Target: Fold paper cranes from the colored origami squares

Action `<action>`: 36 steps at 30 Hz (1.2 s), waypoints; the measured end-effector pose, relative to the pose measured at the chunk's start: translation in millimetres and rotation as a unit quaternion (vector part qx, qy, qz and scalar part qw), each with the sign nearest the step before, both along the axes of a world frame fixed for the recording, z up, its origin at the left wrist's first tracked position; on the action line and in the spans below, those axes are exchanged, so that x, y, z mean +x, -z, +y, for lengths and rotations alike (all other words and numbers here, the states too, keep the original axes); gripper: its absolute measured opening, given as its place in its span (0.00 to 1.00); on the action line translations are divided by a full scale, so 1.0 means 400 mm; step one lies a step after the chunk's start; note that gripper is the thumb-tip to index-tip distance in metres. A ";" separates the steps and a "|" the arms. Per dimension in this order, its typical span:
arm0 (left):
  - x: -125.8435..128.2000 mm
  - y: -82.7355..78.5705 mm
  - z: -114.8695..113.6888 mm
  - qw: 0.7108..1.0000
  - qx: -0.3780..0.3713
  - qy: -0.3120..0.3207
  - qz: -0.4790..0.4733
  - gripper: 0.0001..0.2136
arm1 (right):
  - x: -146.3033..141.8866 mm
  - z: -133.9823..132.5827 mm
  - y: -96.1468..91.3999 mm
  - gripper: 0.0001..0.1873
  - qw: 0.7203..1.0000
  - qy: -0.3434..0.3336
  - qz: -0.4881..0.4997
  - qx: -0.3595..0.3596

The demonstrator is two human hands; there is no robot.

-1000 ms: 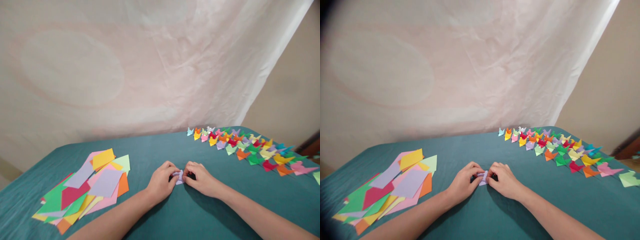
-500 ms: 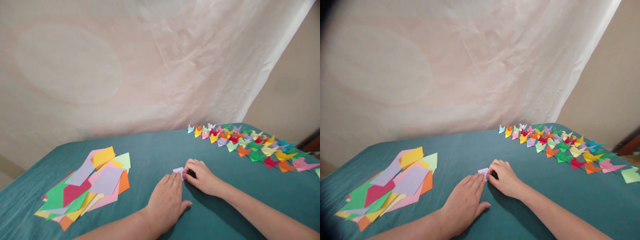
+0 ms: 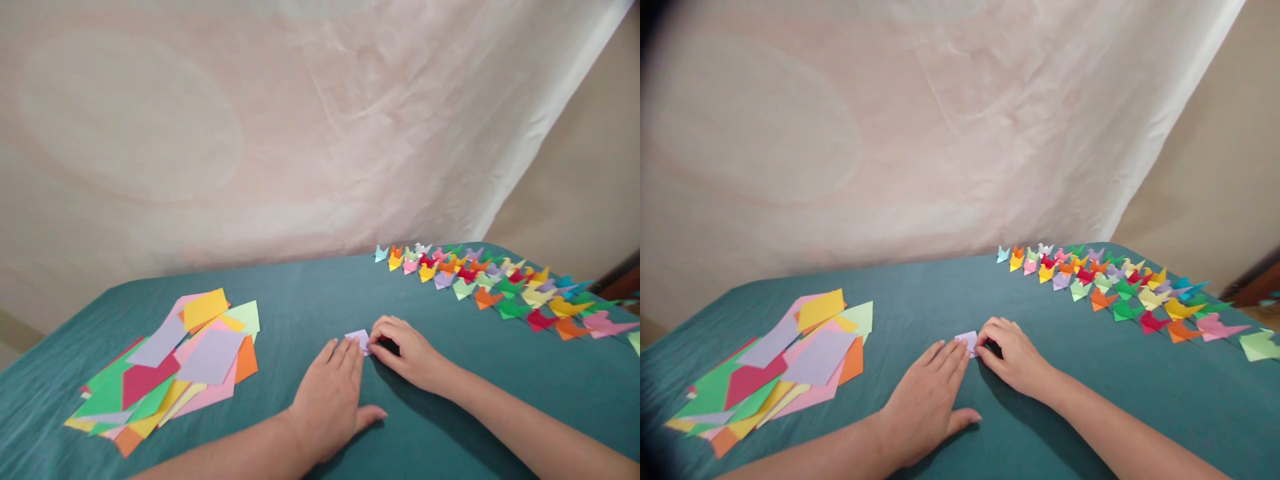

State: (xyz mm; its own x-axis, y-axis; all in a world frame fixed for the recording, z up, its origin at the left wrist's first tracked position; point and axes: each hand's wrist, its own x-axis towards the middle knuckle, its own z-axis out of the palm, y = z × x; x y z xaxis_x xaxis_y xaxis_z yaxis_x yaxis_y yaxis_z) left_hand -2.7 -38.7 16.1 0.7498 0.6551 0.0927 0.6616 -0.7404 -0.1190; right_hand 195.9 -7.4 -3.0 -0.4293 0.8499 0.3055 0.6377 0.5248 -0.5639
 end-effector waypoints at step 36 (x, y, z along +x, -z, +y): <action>0.002 -0.005 0.000 1.000 -0.009 -0.004 -0.008 0.32 | 0.042 0.000 -0.014 0.16 0.994 -0.085 -0.040 0.062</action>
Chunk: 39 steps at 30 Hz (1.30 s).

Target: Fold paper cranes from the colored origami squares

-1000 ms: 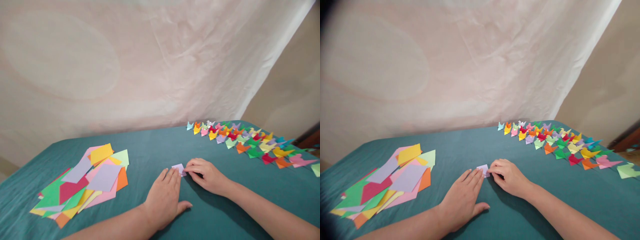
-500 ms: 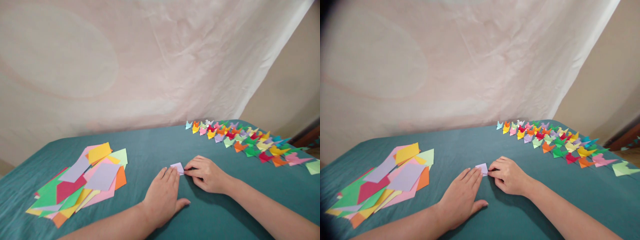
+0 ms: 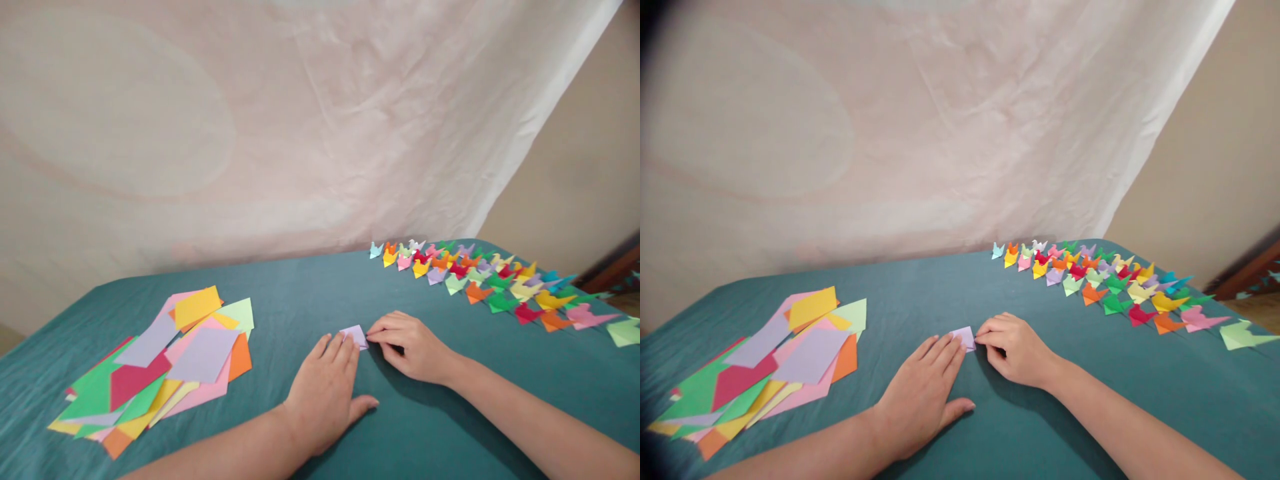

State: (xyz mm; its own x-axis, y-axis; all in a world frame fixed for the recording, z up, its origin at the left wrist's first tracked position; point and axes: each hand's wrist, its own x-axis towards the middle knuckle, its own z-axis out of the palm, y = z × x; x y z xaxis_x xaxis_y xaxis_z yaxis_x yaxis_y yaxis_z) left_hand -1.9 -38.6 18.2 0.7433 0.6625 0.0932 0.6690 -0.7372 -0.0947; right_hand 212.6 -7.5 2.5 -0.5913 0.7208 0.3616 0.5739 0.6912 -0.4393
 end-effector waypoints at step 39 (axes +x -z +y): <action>0.007 -0.007 -0.005 1.000 0.014 -0.019 0.015 0.32 | -0.030 0.058 0.010 0.07 0.954 0.103 0.115 -0.259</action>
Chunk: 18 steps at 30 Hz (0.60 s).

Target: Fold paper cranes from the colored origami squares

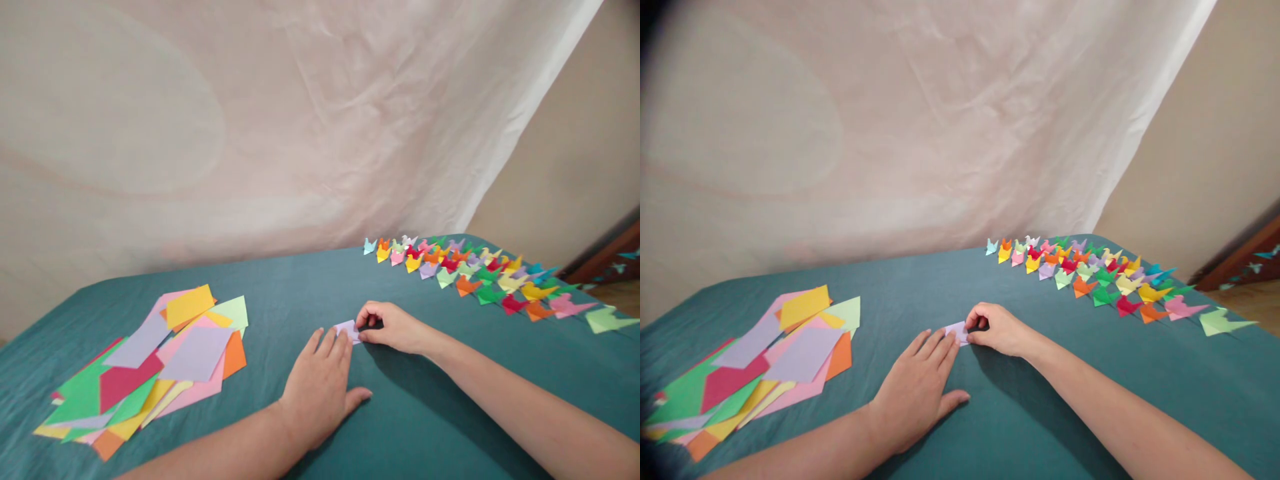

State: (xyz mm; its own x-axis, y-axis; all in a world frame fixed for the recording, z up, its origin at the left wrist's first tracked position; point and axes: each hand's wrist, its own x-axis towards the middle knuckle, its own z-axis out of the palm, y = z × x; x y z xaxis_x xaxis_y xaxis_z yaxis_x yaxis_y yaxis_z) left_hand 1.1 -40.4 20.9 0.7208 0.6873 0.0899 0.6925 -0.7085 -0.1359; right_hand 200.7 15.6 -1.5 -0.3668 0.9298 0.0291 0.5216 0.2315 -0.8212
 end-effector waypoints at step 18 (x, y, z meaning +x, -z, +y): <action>0.004 -0.009 -0.001 1.000 -0.012 0.003 0.005 0.32 | 0.005 0.008 -0.003 0.08 1.000 -0.005 -0.001 -0.023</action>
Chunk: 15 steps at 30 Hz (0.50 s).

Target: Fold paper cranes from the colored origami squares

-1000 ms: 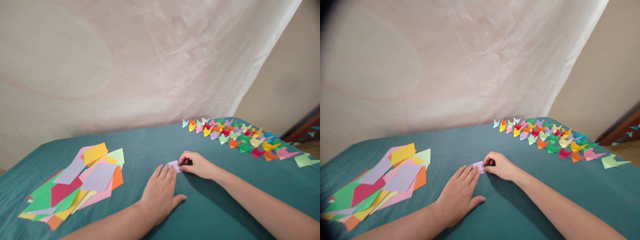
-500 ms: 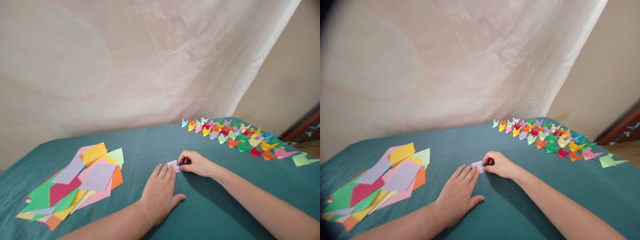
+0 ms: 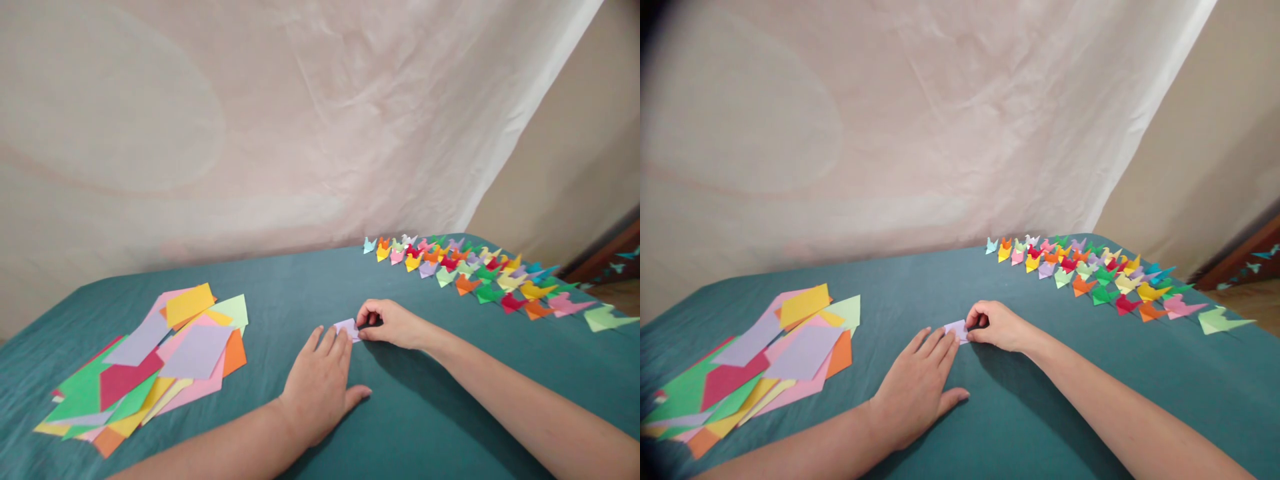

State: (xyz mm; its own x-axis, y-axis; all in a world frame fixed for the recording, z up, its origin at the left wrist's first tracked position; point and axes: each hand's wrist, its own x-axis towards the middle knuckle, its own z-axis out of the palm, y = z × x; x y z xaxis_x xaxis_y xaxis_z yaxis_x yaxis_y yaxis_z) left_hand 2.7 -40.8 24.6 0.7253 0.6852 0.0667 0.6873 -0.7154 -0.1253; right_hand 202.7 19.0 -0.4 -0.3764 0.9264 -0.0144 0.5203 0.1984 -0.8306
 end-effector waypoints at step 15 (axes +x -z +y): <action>-0.005 0.003 0.004 1.000 -0.008 0.002 -0.007 0.34 | -0.004 -0.004 -0.001 0.07 1.000 -0.002 -0.009 0.015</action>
State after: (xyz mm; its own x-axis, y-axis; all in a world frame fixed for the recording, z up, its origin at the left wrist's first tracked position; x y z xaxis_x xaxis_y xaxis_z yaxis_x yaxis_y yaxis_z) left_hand 0.8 -39.2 23.3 0.7274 0.6829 0.0668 0.6858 -0.7203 -0.1040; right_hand 201.3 17.4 0.0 -0.3797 0.9251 0.0068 0.5350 0.2255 -0.8142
